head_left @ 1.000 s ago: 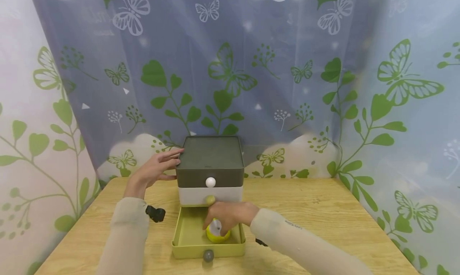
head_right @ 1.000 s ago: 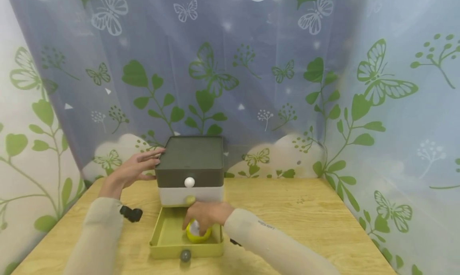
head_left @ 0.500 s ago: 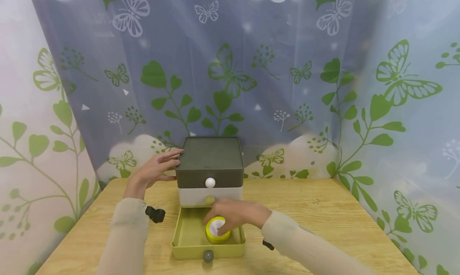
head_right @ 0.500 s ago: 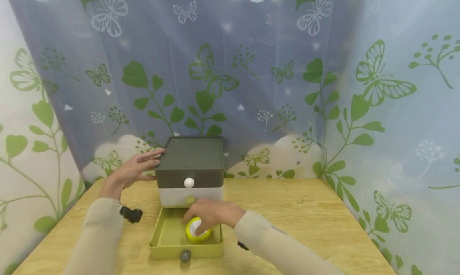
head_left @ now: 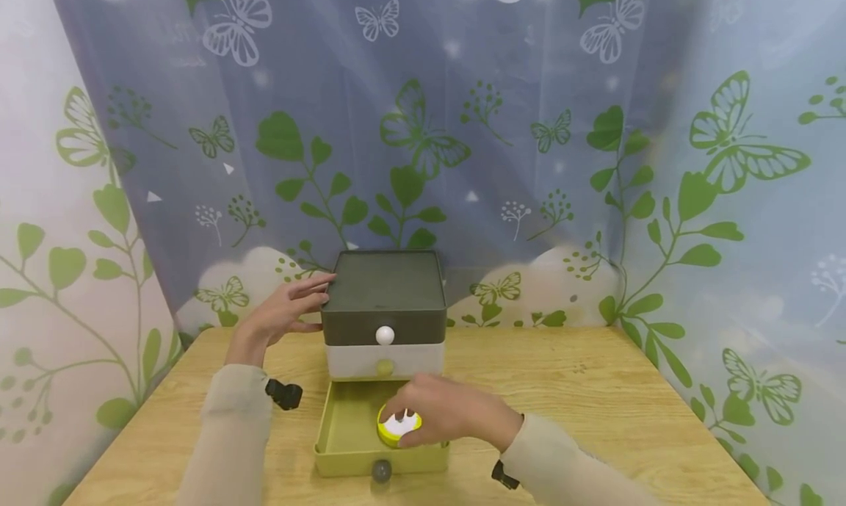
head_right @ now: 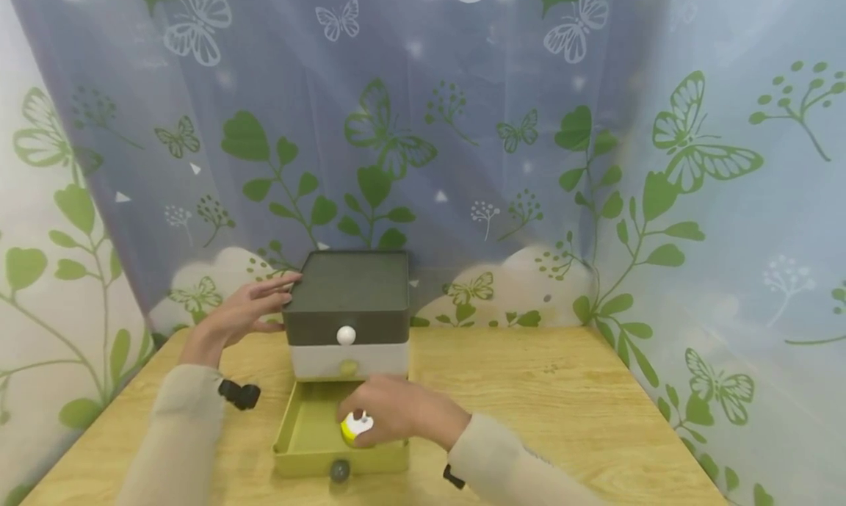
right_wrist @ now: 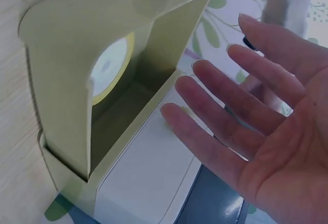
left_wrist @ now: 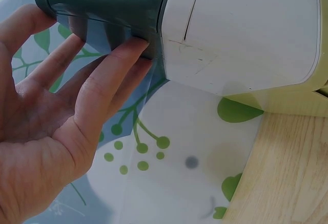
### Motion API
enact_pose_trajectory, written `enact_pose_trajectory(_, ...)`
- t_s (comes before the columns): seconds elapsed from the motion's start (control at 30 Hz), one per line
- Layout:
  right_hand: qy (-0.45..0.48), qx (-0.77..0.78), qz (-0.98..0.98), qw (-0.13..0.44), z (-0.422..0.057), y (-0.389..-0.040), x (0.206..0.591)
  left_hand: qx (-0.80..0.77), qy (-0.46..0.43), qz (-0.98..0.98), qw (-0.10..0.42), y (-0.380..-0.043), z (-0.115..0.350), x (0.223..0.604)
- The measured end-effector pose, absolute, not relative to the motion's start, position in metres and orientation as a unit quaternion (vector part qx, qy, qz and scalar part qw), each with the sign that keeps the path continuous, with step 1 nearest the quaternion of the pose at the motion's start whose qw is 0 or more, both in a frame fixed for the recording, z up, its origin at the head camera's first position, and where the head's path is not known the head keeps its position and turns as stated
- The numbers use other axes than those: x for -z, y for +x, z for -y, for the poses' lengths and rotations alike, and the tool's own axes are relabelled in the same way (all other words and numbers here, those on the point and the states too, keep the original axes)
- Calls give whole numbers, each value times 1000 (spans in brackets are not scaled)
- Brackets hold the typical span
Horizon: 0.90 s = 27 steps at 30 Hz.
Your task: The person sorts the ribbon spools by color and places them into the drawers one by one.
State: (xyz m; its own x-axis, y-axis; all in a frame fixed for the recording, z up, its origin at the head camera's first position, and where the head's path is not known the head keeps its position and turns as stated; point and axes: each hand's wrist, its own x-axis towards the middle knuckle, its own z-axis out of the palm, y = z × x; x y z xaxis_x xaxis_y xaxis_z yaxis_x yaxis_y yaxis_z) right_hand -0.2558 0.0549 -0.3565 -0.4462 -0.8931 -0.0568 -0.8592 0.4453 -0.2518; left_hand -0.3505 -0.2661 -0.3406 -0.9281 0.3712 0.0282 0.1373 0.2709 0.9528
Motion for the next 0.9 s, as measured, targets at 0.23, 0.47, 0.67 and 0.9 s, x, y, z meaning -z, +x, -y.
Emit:
enact_pose_trajectory(0.23,-505,112,-852,85,-54,-234,361,-582,161,-791,101,-349,267,341)
enact_pose_trajectory(0.47,-506,104,-853,77,-50,-214,377,-581,164,-791,100,-349,266,340)
enact_pose_trajectory(0.67,-494,111,-860,59,-47,-207,391,-582,164,-790,104,-349,266,339)
enact_pose_trajectory(0.9,-466,108,-876,54,-44,-202,403,-585,162,-788,103,-348,266,338)
